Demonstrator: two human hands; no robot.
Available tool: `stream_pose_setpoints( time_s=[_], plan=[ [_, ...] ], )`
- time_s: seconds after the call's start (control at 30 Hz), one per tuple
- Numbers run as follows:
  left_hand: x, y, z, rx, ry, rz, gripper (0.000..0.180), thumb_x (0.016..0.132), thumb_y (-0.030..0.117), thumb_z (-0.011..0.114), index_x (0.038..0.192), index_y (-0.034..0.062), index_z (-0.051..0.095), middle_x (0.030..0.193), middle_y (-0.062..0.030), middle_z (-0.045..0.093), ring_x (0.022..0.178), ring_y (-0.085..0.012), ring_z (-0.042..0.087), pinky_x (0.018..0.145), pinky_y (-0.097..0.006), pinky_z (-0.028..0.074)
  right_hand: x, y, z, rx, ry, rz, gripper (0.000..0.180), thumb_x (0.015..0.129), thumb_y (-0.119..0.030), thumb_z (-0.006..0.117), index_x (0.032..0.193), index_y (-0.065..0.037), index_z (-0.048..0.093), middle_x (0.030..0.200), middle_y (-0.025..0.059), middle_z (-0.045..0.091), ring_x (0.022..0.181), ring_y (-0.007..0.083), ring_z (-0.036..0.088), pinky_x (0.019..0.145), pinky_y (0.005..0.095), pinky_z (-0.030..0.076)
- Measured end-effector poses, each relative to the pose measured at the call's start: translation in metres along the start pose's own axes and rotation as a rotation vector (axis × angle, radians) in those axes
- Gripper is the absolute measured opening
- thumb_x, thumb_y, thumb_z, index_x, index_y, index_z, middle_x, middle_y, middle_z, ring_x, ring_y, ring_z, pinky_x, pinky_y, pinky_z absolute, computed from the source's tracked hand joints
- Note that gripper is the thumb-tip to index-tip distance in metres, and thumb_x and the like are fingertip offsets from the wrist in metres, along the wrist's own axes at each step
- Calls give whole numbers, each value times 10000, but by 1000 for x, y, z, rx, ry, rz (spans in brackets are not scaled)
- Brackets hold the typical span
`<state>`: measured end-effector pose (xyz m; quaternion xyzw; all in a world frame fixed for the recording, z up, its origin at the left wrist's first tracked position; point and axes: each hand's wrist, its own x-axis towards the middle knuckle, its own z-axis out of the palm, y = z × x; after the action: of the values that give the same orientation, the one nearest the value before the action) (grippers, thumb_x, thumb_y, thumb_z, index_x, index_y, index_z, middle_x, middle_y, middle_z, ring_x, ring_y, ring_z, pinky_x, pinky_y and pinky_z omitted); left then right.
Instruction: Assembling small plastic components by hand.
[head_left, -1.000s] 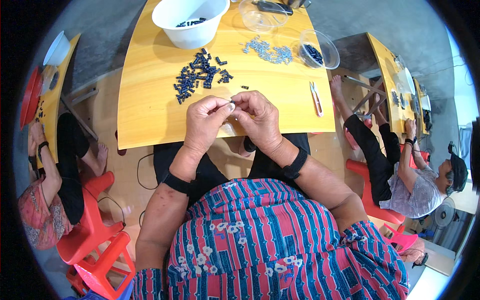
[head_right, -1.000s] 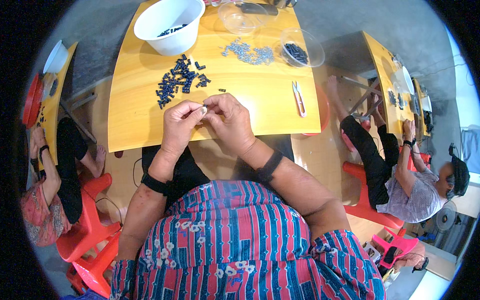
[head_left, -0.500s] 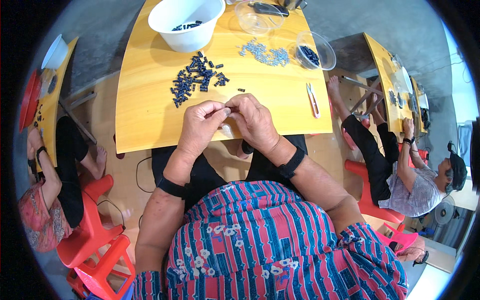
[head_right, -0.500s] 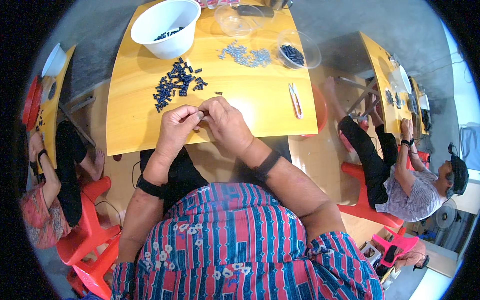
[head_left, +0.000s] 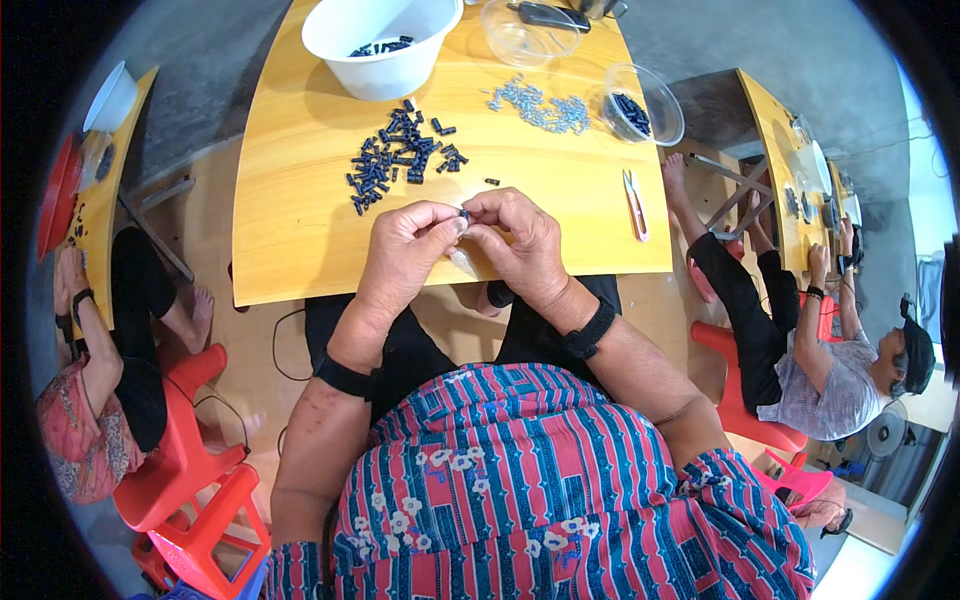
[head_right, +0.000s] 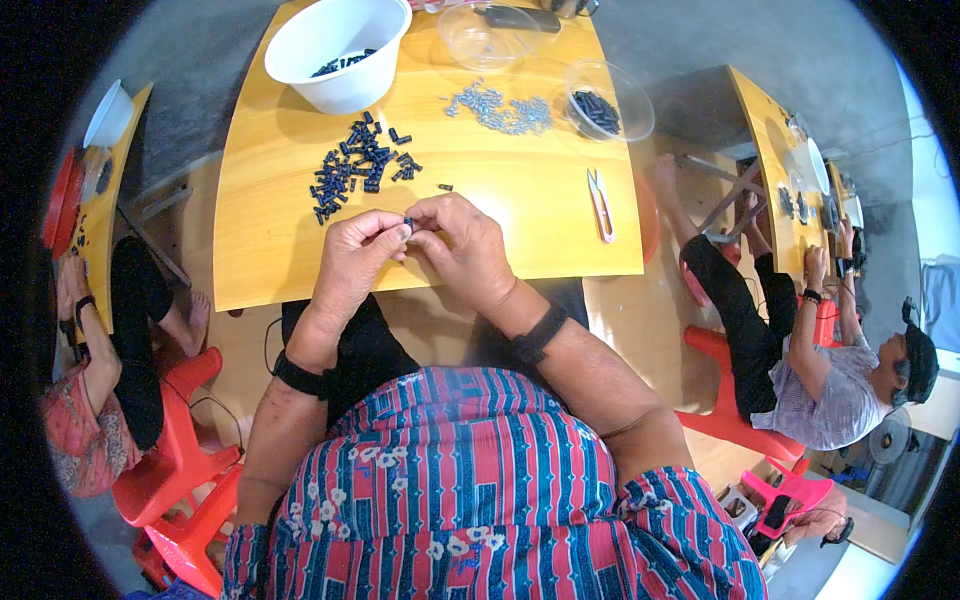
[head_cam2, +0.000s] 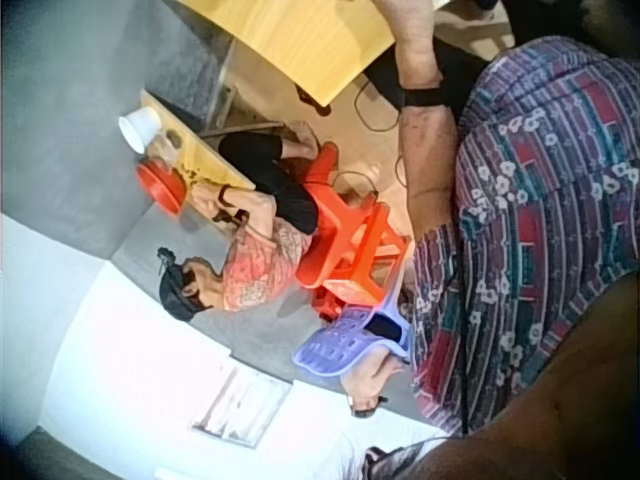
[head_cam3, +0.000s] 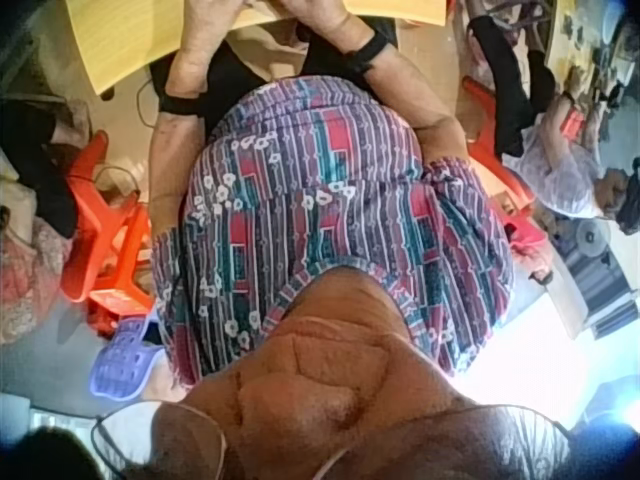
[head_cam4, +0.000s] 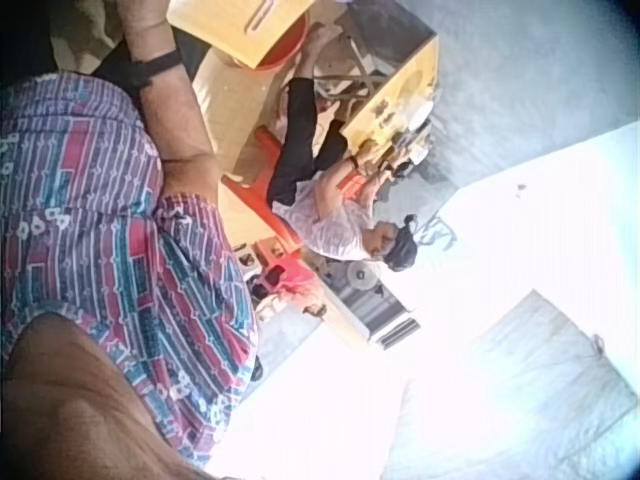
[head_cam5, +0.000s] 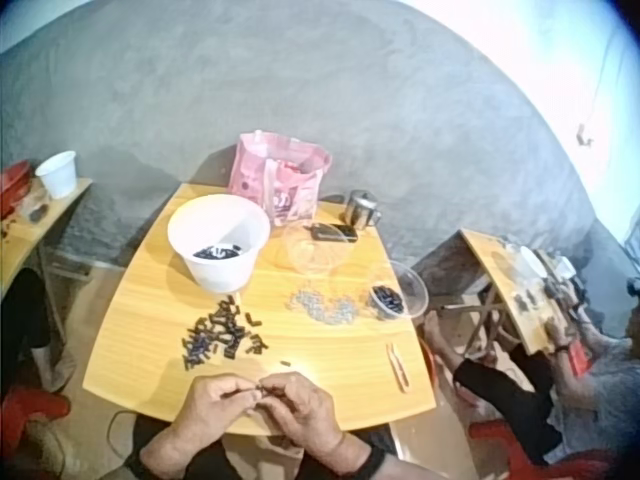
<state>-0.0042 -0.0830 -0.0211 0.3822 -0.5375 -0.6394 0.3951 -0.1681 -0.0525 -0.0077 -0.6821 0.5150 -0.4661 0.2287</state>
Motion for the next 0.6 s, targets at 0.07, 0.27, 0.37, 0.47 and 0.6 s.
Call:
stream_pose_setpoints(
  time_s=[0.07, 0.27, 0.37, 0.47, 0.6],
  plan=[
    [0, -2, -1, 8, 4, 3, 119, 889, 66, 624, 916, -41, 668, 760, -24, 645, 657, -62, 569, 612, -213, 483, 2, 1, -1, -23, -10, -37, 239, 740, -31, 725, 943, -52, 601, 821, 103, 625, 720, 243, 640, 650, 320, 528],
    [1, 0, -2, 47, -19, -7, 119, 900, 78, 625, 909, -35, 660, 780, -21, 635, 683, -69, 566, 640, -211, 491, 6, 5, -4, -72, -45, -212, 228, 734, -5, 700, 930, -45, 591, 847, 122, 623, 784, 299, 631, 669, 349, 523],
    [1, 2, 0, 70, -30, -29, 118, 899, 73, 623, 922, -35, 662, 795, -25, 643, 691, -70, 572, 650, -212, 495, 5, 6, -6, -97, -68, -212, 222, 742, -17, 695, 934, -40, 587, 873, 129, 620, 798, 310, 629, 681, 362, 524],
    [1, 1, 1, 34, -3, -19, 112, 874, 63, 637, 909, -39, 668, 744, -10, 636, 659, -48, 560, 606, -202, 471, 4, 4, -5, -148, -64, -228, 219, 748, -31, 691, 939, -40, 585, 890, 132, 617, 800, 314, 628, 685, 367, 525],
    [-1, 3, 0, 35, -7, -33, 120, 886, 66, 625, 933, -38, 665, 783, -16, 645, 679, -55, 567, 630, -204, 480, 3, 3, -5, -167, -73, -235, 223, 746, -35, 691, 942, -43, 585, 891, 130, 614, 789, 310, 627, 679, 362, 526]
  ],
)
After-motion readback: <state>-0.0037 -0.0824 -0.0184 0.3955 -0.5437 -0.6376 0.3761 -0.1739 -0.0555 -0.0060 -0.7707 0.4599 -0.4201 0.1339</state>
